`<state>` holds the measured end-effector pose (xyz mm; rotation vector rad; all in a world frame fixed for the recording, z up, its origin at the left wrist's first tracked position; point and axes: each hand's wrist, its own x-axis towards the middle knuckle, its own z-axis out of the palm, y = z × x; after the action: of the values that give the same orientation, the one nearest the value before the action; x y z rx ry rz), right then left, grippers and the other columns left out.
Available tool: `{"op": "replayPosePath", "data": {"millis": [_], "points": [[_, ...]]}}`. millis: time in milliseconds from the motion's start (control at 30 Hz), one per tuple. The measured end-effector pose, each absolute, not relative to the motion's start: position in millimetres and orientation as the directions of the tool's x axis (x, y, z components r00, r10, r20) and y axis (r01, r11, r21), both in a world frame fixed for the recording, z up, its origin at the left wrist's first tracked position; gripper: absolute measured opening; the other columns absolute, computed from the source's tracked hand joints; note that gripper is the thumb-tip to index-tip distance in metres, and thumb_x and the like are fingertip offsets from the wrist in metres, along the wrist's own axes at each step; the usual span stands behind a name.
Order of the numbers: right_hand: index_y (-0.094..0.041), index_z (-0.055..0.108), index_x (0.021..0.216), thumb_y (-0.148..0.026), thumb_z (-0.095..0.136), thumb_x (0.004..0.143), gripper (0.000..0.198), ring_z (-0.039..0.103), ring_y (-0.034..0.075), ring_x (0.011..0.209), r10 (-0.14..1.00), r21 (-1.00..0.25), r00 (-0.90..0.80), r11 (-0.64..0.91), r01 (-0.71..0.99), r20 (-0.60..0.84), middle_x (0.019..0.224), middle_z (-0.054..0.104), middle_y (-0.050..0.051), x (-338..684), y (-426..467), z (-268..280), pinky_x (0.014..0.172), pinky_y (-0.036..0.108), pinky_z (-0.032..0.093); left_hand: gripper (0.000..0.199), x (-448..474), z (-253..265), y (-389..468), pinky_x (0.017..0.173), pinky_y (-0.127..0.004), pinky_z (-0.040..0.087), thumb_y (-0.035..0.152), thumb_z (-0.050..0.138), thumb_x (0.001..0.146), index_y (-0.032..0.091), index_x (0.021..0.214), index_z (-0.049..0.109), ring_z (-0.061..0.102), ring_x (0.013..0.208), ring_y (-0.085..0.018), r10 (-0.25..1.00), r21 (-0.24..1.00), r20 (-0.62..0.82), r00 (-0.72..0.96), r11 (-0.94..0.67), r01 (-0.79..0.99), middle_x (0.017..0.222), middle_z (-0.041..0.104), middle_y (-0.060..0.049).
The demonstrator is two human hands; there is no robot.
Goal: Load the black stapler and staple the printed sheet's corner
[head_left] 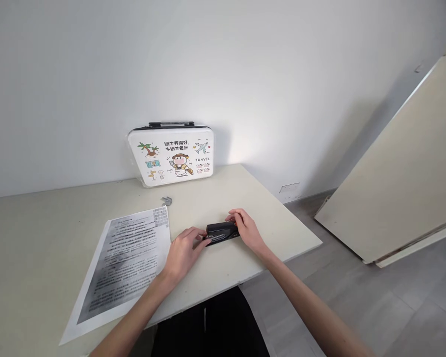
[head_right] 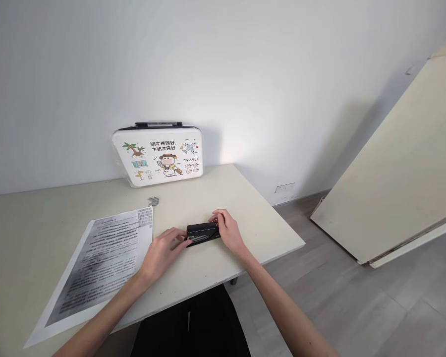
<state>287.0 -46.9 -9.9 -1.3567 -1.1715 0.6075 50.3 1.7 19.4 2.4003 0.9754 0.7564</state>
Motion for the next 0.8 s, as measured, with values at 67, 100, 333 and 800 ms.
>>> {"op": "replayPosePath", "data": {"millis": [67,100,333,800], "points": [[-0.026,0.06,0.11,-0.055,0.039,0.104,0.037,0.074,0.024,0.095,0.89,-0.94,0.357,0.185,0.287,0.284,0.105,0.078,0.009,288,-47,-12,0.092,0.04,0.056,0.026,50,19,1,0.08,-0.038,0.057,0.048,0.057,0.101,0.025,0.099,0.07,0.072,0.092,-0.024,0.729,0.572,0.327,0.601,-0.659,0.488,0.103,0.076,-0.004],[-0.026,0.059,0.109,-0.056,0.038,0.104,0.037,0.073,0.024,0.095,0.89,-0.939,0.356,0.183,0.291,0.284,0.105,0.078,0.009,288,-48,-13,0.092,0.041,0.056,0.026,50,19,1,0.08,-0.038,0.057,0.048,0.057,0.101,0.025,0.099,0.07,0.072,0.091,-0.024,0.729,0.572,0.329,0.6,-0.659,0.488,0.102,0.076,-0.004],[-0.027,0.059,0.109,-0.055,0.038,0.104,0.035,0.074,0.025,0.096,0.896,-0.935,0.353,0.156,0.318,0.27,0.102,0.078,0.007,291,-48,-15,0.092,0.041,0.055,0.021,53,19,0,0.08,-0.037,0.057,0.044,0.06,0.1,0.025,0.099,0.07,0.072,0.09,-0.023,0.729,0.562,0.335,0.598,-0.663,0.494,0.1,0.075,-0.002],[-0.026,0.06,0.107,-0.055,0.036,0.105,0.038,0.072,0.026,0.097,0.883,-0.929,0.381,0.14,0.343,0.274,0.098,0.077,0.008,287,-52,-12,0.094,0.042,0.052,0.022,21,31,6,0.092,-0.044,0.054,0.043,0.058,0.102,0.025,0.1,0.07,0.072,0.1,-0.028,0.669,0.395,0.347,0.657,-0.74,0.544,0.105,0.077,-0.005]]}}
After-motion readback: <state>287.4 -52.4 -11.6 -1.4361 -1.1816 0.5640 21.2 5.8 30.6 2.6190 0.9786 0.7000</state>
